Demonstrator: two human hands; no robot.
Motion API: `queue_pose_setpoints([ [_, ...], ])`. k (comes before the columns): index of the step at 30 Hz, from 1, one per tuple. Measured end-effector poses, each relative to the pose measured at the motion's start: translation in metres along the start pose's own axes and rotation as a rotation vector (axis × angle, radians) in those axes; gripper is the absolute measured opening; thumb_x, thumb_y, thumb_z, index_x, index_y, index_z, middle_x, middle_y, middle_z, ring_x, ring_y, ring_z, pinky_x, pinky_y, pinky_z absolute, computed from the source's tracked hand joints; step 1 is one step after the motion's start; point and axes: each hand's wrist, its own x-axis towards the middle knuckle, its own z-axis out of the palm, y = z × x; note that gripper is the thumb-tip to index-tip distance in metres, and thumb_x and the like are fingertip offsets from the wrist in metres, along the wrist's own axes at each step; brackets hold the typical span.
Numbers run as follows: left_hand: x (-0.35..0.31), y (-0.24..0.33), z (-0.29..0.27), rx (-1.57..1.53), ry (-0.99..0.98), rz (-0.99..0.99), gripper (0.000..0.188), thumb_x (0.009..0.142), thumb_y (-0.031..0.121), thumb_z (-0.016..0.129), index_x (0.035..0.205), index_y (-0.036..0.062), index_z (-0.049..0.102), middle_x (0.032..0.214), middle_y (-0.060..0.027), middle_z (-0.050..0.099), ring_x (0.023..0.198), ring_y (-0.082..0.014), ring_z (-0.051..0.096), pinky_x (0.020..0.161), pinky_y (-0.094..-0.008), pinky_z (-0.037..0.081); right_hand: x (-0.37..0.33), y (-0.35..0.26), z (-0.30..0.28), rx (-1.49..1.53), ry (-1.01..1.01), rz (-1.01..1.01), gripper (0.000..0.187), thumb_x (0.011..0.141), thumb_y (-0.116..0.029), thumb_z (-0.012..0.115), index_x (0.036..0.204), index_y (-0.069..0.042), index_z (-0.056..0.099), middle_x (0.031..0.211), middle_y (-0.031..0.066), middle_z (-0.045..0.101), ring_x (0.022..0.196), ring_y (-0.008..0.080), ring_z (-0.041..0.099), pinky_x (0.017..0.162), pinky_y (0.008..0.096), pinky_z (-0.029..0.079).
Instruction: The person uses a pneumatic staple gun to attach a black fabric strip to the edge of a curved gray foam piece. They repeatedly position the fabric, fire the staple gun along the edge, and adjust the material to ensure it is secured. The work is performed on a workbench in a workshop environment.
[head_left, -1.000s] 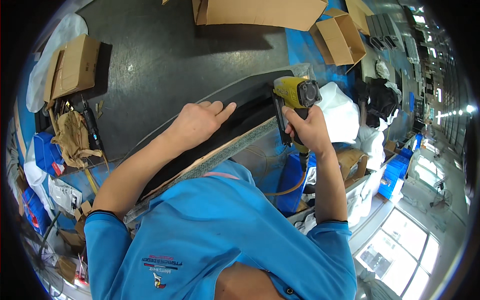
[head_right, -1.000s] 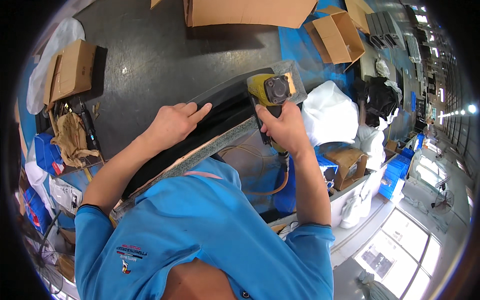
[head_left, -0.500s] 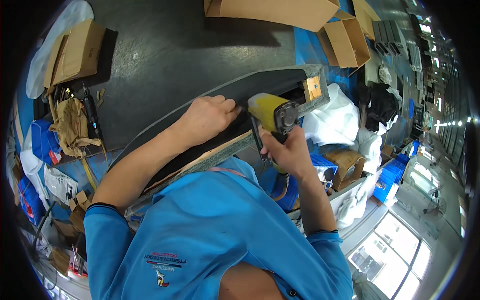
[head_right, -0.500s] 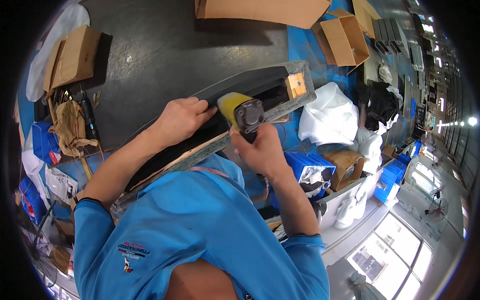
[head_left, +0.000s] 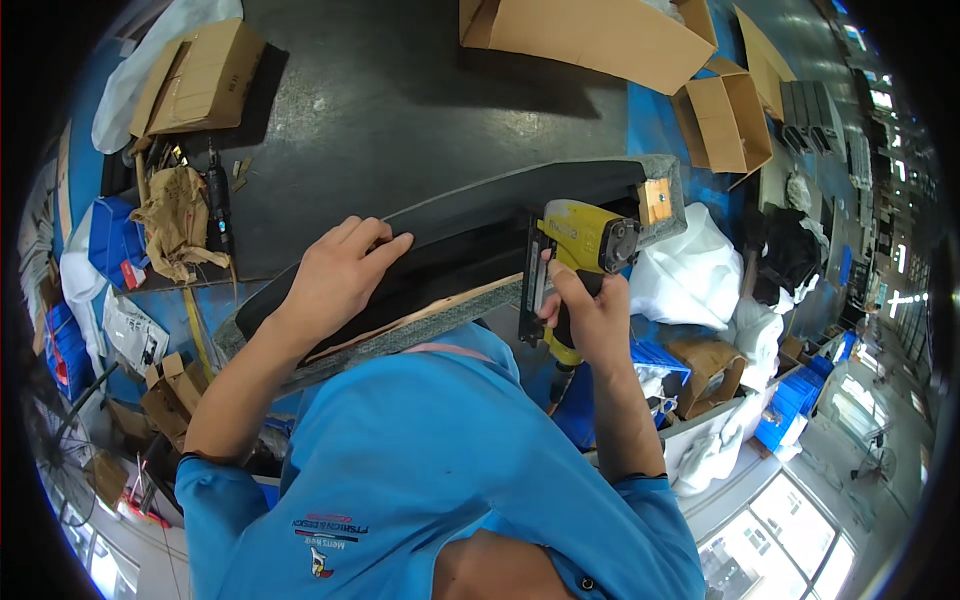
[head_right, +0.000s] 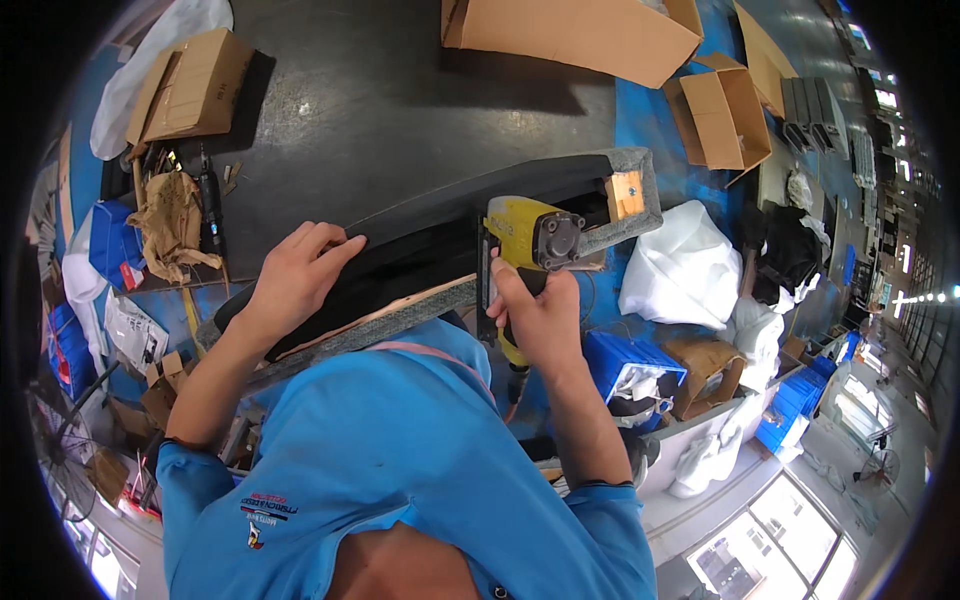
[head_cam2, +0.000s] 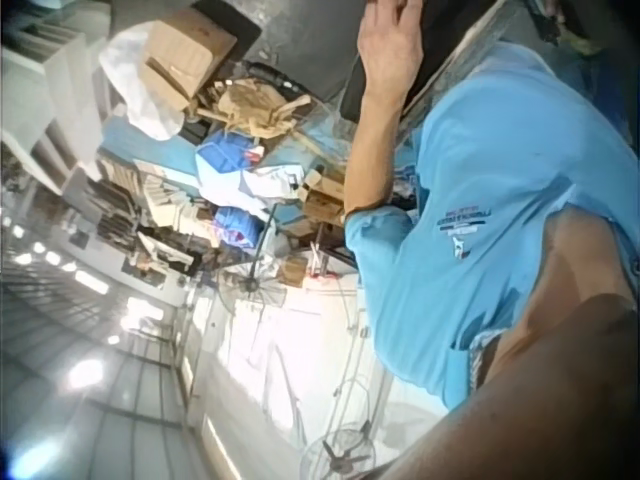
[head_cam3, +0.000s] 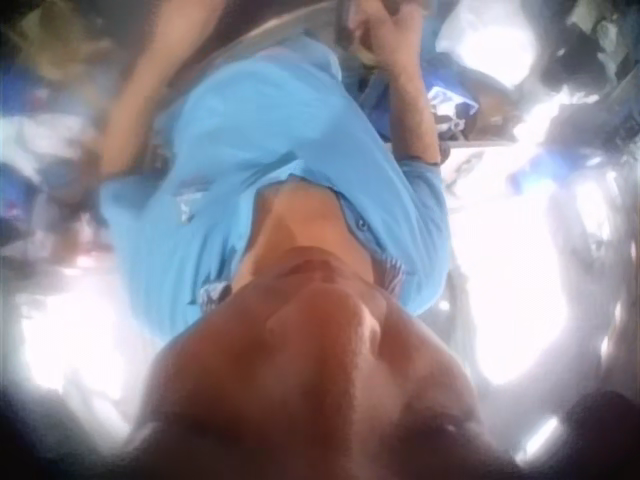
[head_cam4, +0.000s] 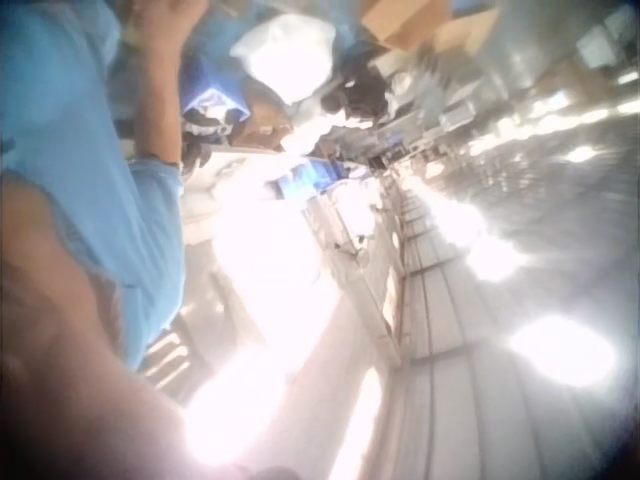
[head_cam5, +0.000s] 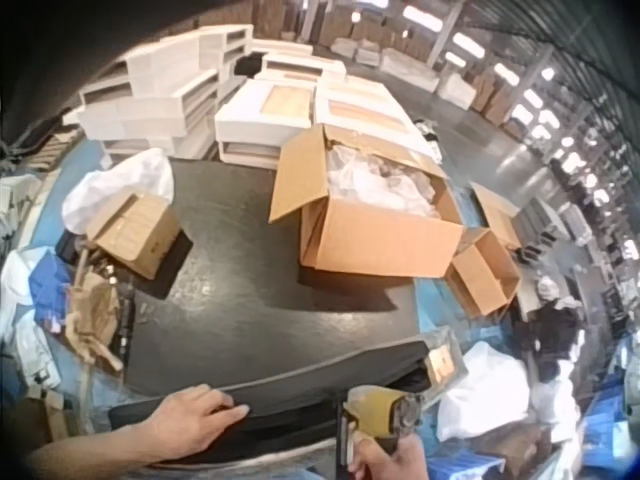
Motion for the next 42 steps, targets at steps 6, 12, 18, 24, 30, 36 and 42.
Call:
queue_pose_setpoints([
  [6, 0.008, -0.021, -0.015, -0.017, -0.263, 0.059, 0.043, 0.094, 0.01, 0.065, 0.136, 0.0038, 0.062, 0.098, -0.0136, 0.069, 0.086, -0.0333, 0.071, 0.075, -0.0444, 0.058, 0.003, -0.006, 0.006, -0.095, 0.05, -0.002, 0.024, 0.1, -0.018, 0.071, 0.106, 0.005, 0.073, 0.066, 0.0055, 0.068, 0.05, 0.0101, 0.061, 0.048, 0.0253, 0.046],
  [12, 0.019, -0.042, -0.016, -0.261, -0.33, 0.254, 0.054, 0.093, 0.007, 0.065, 0.146, 0.0024, 0.057, 0.096, -0.0162, 0.072, 0.084, -0.0373, 0.071, 0.075, -0.0471, 0.058, 0.0, -0.014, 0.016, -0.243, 0.144, 0.032, 0.027, 0.099, -0.02, 0.072, 0.105, 0.006, 0.072, 0.066, 0.0053, 0.067, 0.052, 0.0104, 0.062, 0.05, 0.0265, 0.047],
  [18, 0.004, -0.02, 0.003, 0.113, -0.329, 0.331, 0.063, 0.086, 0.007, 0.064, 0.148, -0.005, 0.054, 0.09, -0.0119, 0.068, 0.079, -0.0288, 0.071, 0.071, -0.0397, 0.06, -0.013, -0.014, 0.031, -0.249, 0.052, 0.0, 0.025, 0.098, -0.021, 0.072, 0.108, 0.003, 0.073, 0.073, 0.003, 0.068, 0.058, 0.0082, 0.062, 0.054, 0.0255, 0.05],
  [24, -0.009, -0.017, 0.013, 0.326, -0.22, 0.395, 0.066, 0.084, 0.01, 0.065, 0.147, -0.0043, 0.057, 0.085, -0.0052, 0.061, 0.074, -0.0189, 0.067, 0.06, -0.0306, 0.059, -0.019, -0.018, 0.047, -0.305, 0.047, 0.042, 0.022, 0.099, -0.019, 0.071, 0.106, 0.002, 0.073, 0.073, 0.0029, 0.069, 0.059, 0.0087, 0.064, 0.055, 0.025, 0.051],
  [30, -0.01, -0.018, 0.009, 0.28, -0.208, 0.386, 0.064, 0.084, 0.011, 0.064, 0.146, -0.0041, 0.059, 0.084, -0.0045, 0.06, 0.074, -0.0174, 0.066, 0.059, -0.03, 0.059, -0.032, -0.013, 0.074, -0.385, -0.015, 0.035, 0.02, 0.098, -0.021, 0.072, 0.098, -0.001, 0.073, 0.07, 0.0015, 0.069, 0.059, 0.0087, 0.064, 0.054, 0.027, 0.05],
  [36, -0.01, -0.021, 0.013, 0.263, -0.176, 0.428, 0.049, 0.087, 0.014, 0.065, 0.134, -0.0022, 0.067, 0.087, -0.0062, 0.061, 0.076, -0.0212, 0.068, 0.06, -0.0339, 0.06, -0.046, -0.01, 0.107, -0.234, -0.04, 0.054, 0.016, 0.099, -0.017, 0.071, 0.096, -0.001, 0.072, 0.07, 0.0014, 0.068, 0.062, 0.0071, 0.063, 0.056, 0.027, 0.05],
  [42, -0.017, -0.028, 0.01, 0.162, -0.217, 0.457, 0.031, 0.086, 0.019, 0.066, 0.112, 0.0017, 0.073, 0.094, -0.0066, 0.063, 0.089, -0.0234, 0.067, 0.072, -0.0354, 0.058, -0.054, -0.002, 0.121, -0.336, -0.097, 0.012, 0.016, 0.099, -0.011, 0.07, 0.106, 0.003, 0.072, 0.075, 0.0014, 0.068, 0.061, 0.0063, 0.062, 0.055, 0.0242, 0.048],
])
